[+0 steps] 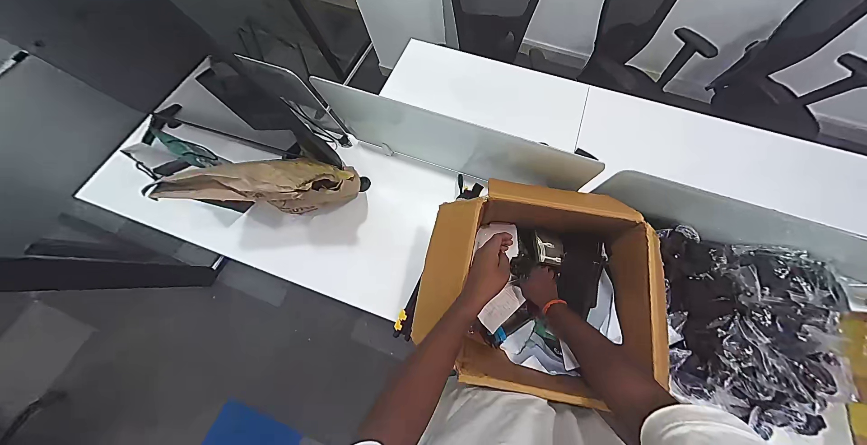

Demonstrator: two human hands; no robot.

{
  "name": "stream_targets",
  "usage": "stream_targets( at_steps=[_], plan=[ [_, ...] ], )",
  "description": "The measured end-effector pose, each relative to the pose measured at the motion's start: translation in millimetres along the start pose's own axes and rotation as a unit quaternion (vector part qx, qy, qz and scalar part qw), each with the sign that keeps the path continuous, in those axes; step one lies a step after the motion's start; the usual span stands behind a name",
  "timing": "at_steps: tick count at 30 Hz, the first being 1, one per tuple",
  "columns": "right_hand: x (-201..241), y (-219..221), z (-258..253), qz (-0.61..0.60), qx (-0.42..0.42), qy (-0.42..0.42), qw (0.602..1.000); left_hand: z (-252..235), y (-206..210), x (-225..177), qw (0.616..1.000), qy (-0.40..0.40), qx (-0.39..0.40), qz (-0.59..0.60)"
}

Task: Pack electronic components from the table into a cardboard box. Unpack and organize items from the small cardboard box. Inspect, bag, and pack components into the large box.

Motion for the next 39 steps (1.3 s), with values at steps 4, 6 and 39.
stream_targets(
  at_steps=[4,6,39],
  plan=[
    [4.0,-1.9,-24.1,-0.051,0.029,-0.017,0.998,-4.1,1.2,-4.8,1.000,0.012,0.014,0.000],
    [7.2,6.1,-27.5,-0.046,0.036,-0.030,0.998,-4.6,2.0,-4.2,1.000,0.010,0.017,-0.002],
    [15.5,-54.7,109.8,0.042,0.181,-0.302,0.935,1.6,1.9,0.4,0.982,-0.079,-0.005,-0.171]
  ],
)
Point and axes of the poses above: each hand's wrist, its own z-axis away from the middle knuckle, its own y-axis out of the palm, x = y × z, the point moved 5 cm from there along -z, towards the middle knuckle, and after that the axes turned 9 degrees about z, right-handed, at the moved point
